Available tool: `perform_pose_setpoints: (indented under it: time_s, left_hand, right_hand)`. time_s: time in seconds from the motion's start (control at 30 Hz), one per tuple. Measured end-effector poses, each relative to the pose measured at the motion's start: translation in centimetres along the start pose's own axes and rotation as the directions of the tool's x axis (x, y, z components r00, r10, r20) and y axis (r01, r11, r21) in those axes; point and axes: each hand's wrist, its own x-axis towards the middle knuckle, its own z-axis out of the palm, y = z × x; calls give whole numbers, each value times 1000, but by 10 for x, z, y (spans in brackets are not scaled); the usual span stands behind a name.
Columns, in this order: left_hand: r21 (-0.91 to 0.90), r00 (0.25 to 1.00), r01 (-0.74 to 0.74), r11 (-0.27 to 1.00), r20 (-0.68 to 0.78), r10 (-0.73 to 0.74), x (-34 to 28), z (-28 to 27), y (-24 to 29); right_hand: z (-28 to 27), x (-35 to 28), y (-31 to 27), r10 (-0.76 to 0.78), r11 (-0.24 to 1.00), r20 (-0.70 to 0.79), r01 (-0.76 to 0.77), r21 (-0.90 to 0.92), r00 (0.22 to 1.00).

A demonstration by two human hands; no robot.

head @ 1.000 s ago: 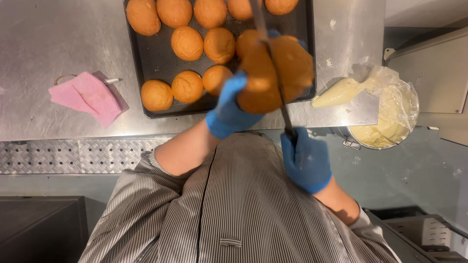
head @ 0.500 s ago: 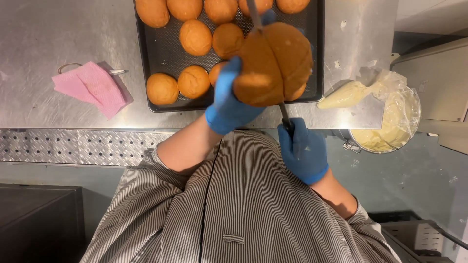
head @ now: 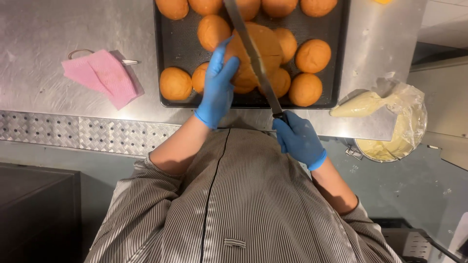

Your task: Slicing several buns on a tray into quarters using a serrated knife.

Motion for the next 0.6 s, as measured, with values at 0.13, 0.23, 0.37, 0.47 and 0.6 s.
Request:
perform_pose_setpoints:
  time_s: [0.13,0.23,0.37,0.47,0.6]
  left_hand:
    - [-80,985,33,996,-166,-46,22,-72,-15]
    - [-70,946,14,997,-323,-36,45,-114,18]
    - [600,935,10,800,-288,204,87,-244,-22]
    - [953,960,6,302,-90,265,88,-249,-18]
    - [961,964,-104,-255,160,210,85,-205,-9]
  right_hand:
    - [8,-4,2,-378,804,-107,268,-530,920]
    - [-4,-15,-1,-364,883,-162,284,-373,917]
    - [-16,-9,18,-231,917,-197,145,-373,953]
    - [-19,-6,16,-116,958,-255,40,-285,960]
    - [-19,-11,11,-32,958,-263,-45,-284,964]
